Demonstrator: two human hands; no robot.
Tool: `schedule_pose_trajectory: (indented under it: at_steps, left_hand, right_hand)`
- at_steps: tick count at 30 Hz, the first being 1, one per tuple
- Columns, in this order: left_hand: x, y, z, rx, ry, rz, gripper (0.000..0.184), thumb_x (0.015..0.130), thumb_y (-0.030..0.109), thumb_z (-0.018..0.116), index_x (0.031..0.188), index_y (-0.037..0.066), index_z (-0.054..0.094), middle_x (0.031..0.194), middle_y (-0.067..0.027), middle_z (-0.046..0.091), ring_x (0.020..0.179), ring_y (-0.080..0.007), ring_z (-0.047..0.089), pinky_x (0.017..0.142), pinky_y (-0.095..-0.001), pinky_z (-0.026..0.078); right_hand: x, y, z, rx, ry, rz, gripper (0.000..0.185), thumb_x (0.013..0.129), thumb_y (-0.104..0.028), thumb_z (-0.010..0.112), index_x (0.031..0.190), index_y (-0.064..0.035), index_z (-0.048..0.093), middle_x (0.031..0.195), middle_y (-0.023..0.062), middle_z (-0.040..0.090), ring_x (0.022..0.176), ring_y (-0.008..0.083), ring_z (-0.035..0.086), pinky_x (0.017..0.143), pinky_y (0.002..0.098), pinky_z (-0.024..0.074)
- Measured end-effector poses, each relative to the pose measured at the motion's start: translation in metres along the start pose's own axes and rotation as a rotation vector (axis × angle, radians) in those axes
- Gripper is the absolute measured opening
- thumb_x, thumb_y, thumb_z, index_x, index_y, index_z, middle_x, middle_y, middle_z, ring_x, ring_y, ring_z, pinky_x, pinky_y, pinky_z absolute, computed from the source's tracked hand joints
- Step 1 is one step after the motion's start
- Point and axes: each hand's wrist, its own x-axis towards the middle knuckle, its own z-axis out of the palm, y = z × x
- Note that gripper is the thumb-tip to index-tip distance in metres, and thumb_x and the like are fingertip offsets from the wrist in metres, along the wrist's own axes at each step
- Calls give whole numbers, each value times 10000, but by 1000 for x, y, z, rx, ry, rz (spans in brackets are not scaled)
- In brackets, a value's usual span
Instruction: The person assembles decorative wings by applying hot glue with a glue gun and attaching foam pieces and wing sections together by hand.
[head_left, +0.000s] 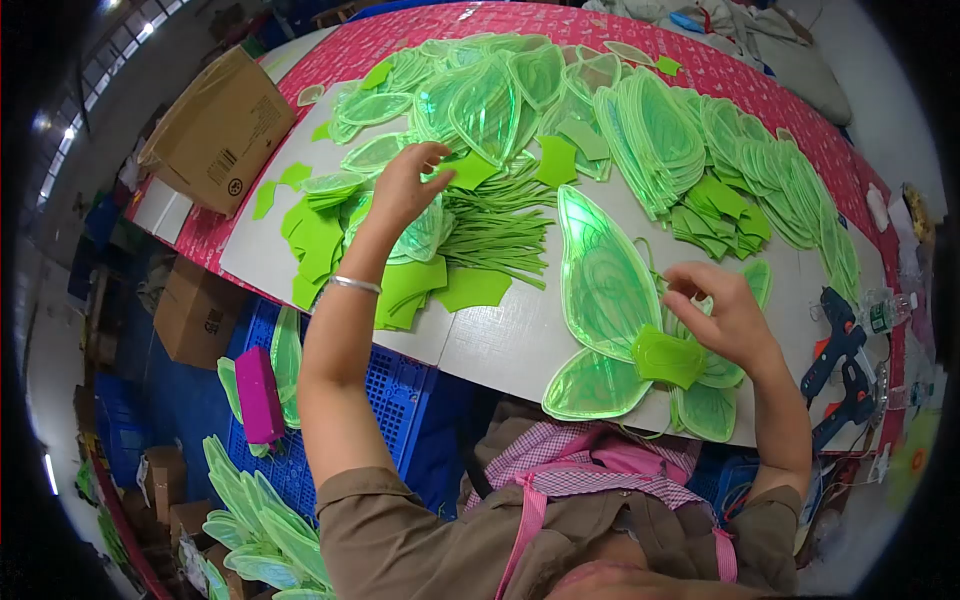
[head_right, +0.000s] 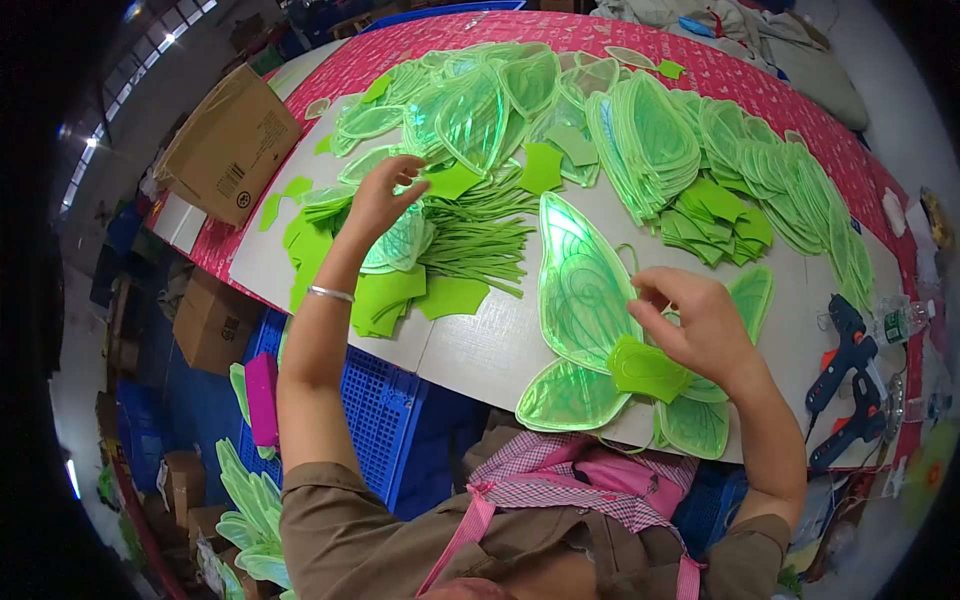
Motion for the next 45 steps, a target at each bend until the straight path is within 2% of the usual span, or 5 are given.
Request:
schedule_pose_trajectory:
  at_steps: [4,11,21,34,45]
  left_hand:
    - [-7,-36,19,361,-345,85,144,712,166,648,815,64,642,772,-131,630,793,-323,606,701,-435,477]
    - [29,77,-51,-309,283,207,188,860,108,572,1002,2,634,869,-79,653,795,-118,598,733,-248,465]
    - [18,159,-41,-821,-474,-115,233,871,138,576,1081,38,595,826,0,598,759,-55,552,690,-198,464]
    - [20,38,17,-1595,-498,-452,253,877,44,423,1098,-31,518,774,-49,571,552,-62,418,516,-202,343]
    - [-2,33,103,329,-369,-32,161,776,184,597,838,37,619,850,-147,620,745,-292,591,666,-364,466]
  right_hand:
    - [-8,2,-2,23,9,9,205,780,-131,630,921,9,578,747,115,608,639,200,597,587,297,472]
    - [-7,-5,-16,144,93,52,213,796,-111,631,963,15,586,752,57,606,683,112,581,610,254,463]
    - [123,-33,43,1084,256,-81,354,831,-341,609,910,4,585,764,32,584,709,90,562,655,211,457]
    - [77,56,-50,1065,67,432,301,926,-279,448,674,-115,449,643,0,502,442,54,402,486,249,440]
    - [37,160,-171,986,1063,314,176,850,-158,586,937,-5,593,921,98,606,745,161,578,738,302,501]
